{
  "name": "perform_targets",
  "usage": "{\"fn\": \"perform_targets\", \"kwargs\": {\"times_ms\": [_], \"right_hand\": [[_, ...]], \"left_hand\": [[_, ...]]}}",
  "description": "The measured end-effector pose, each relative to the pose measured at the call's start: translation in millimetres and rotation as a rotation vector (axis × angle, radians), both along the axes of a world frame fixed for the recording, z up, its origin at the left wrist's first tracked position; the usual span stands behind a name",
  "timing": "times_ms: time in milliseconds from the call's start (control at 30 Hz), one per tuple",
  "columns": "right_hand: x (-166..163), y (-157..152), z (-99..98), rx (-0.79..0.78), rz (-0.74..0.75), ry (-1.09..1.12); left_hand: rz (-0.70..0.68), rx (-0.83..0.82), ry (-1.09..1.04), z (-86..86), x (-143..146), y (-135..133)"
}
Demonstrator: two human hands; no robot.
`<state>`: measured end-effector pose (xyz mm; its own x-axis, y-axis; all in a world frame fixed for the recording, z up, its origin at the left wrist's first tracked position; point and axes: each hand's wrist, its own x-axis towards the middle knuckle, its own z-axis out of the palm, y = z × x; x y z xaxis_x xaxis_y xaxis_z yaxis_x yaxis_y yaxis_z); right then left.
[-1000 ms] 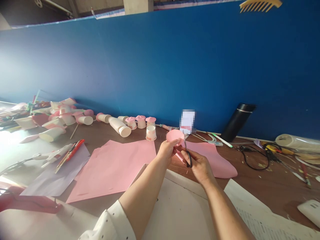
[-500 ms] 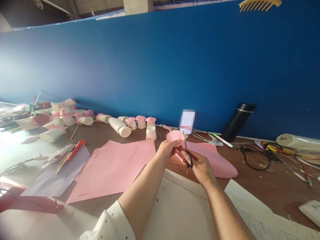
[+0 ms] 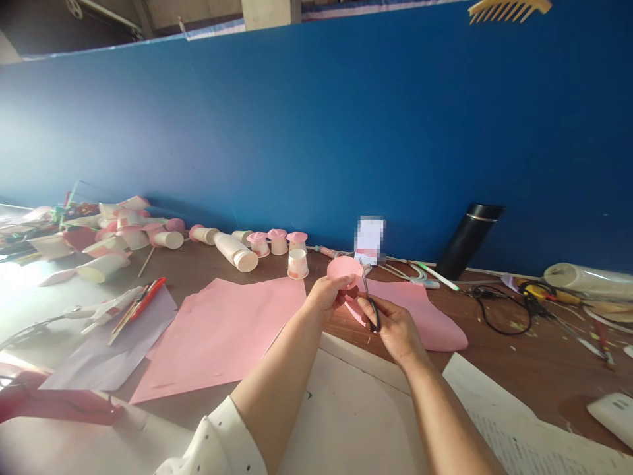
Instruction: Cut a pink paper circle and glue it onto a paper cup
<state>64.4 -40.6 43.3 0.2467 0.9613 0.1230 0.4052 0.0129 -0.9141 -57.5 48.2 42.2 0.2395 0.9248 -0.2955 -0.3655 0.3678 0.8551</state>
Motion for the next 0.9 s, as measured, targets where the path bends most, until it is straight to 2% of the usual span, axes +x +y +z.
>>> {"fn": "perform_targets", "kwargs": {"times_ms": [767,900], "right_hand": [[-1.4,-1.6,1.6,-0.001,0.003,-0.013],[0.3,-1.1,1.4,-0.021,-0.002,0.017]], "left_hand": [[0.008,0.002,0.011,-5.4,-1.1,5.1],[0.011,-0.023,-0.047,-2.5,-1.3,4.1]]}}
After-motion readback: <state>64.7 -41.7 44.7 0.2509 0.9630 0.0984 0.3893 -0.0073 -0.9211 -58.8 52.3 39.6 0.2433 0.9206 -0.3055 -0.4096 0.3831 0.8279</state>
